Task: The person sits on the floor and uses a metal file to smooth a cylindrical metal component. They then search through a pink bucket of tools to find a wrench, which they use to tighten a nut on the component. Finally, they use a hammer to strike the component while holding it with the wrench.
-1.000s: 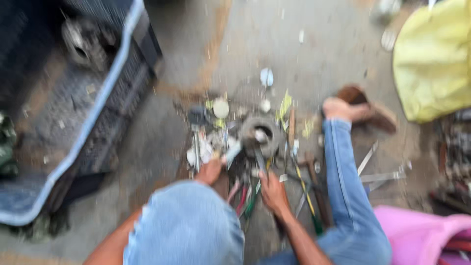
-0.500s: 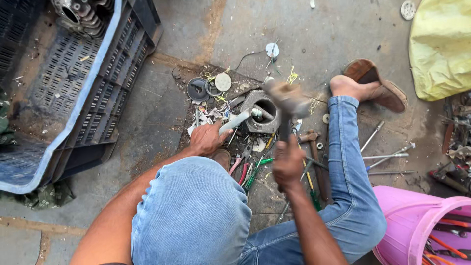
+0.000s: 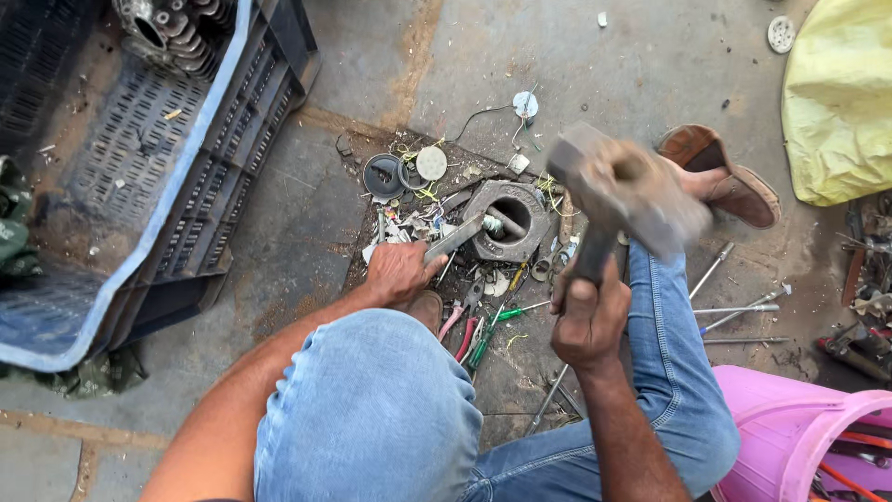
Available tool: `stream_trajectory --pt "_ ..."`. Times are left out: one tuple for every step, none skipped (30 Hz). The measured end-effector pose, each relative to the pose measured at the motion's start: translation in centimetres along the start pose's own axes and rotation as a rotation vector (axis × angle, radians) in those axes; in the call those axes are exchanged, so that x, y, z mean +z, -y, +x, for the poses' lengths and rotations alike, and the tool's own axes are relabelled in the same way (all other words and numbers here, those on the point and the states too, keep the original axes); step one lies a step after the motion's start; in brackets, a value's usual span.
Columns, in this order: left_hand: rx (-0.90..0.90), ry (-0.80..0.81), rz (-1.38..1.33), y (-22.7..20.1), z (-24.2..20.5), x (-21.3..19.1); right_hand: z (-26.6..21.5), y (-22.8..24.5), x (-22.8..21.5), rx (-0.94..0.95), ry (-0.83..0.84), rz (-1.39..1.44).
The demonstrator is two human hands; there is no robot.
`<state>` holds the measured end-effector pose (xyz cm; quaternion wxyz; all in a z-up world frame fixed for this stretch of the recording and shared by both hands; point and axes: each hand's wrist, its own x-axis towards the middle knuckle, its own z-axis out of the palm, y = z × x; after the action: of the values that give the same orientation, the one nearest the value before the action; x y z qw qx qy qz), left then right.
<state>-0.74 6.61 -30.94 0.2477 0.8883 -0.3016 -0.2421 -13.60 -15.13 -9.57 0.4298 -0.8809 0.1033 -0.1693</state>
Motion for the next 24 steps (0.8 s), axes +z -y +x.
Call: stream_trajectory --pt "-0.012 0.046 0.004 0.1 0.4 -0.2 -0.4 -1.2 0.6 -0.058 -0.014 -0.079" --pt "-0.023 0.076 -0.002 0.2 0.7 -0.1 -1.1 -3.0 1.9 -0.114 -0.021 -0.158" --pt "-0.033 0.107 -0.009 0.5 1.0 0.2 -1.7 -5.1 3.3 -0.171 -0.027 -0.237" --pt "-0.044 0.136 -0.017 0.7 0.9 1.0 -2.2 -7.2 4.9 -0.044 0.087 -0.320" --pt "-0.052 0.095 -0.010 0.7 0.1 2.1 -3.0 -8.8 5.7 0.083 0.201 -0.401" --pt "-0.037 0.041 0.012 1.0 0.5 2.7 -3.6 -9.8 5.8 0.209 0.228 -0.404" --pt "-0.022 -0.013 0.033 1.4 1.2 3.1 -4.4 -10.0 5.9 0.336 0.254 -0.402" --pt "-0.029 -0.017 0.068 2.3 2.6 2.9 -4.0 -10.0 6.2 0.449 0.291 -0.390" --pt "-0.036 -0.022 0.103 3.1 4.2 2.6 -1.6 -10.4 6.6 0.366 0.247 -0.337" --pt "-0.042 0.049 0.111 2.3 1.9 4.3 -1.9 -9.8 6.0 0.358 0.229 -0.298" --pt "-0.048 0.118 0.070 1.3 -1.0 5.6 -3.0 -8.2 5.1 0.350 0.208 -0.259" --pt "-0.060 0.100 0.048 1.3 0.1 4.5 -2.1 -6.4 4.1 0.465 0.177 -0.148" --pt "-0.071 0.083 0.026 1.2 1.2 3.0 -1.4 -4.1 2.7 0.578 0.149 -0.033" --pt "-0.070 0.092 0.009 0.9 1.0 2.0 -0.7 -2.2 1.2 0.513 0.128 -0.004" --pt "-0.070 0.100 -0.008 0.7 1.2 1.0 0.0 -0.5 -0.1 0.447 0.106 0.026" --pt "-0.070 0.110 -0.031 0.3 1.1 0.5 0.3 0.7 -0.7 0.305 0.071 0.105" --pt "-0.080 0.136 -0.044 -0.2 0.6 0.3 0.5 1.3 -1.1 0.162 0.037 0.186" --pt "-0.084 0.150 -0.047 -0.3 0.6 -0.1 0.8 1.1 -1.1 0.007 -0.007 0.270" --pt "-0.087 0.165 -0.050 -0.2 0.8 -0.4 0.8 0.0 -0.6 -0.025 -0.001 0.191" --pt "-0.064 0.128 -0.032 -0.1 0.7 -0.2 0.1 -1.8 0.2 -0.043 0.011 0.109" --pt "-0.041 0.090 -0.014 0.2 0.7 0.1 -1.0 -4.1 1.3 -0.061 0.024 0.028" --pt "-0.019 0.052 0.004 0.5 0.6 0.6 -1.8 -6.9 3.1 0.003 0.114 -0.130" --pt "-0.070 0.159 0.025 0.7 0.6 1.2 -2.8 -9.5 4.5 0.066 0.204 -0.288" --pt "-0.107 0.261 0.055 0.9 1.1 1.6 -3.7 -11.6 5.5 0.160 0.251 -0.349"
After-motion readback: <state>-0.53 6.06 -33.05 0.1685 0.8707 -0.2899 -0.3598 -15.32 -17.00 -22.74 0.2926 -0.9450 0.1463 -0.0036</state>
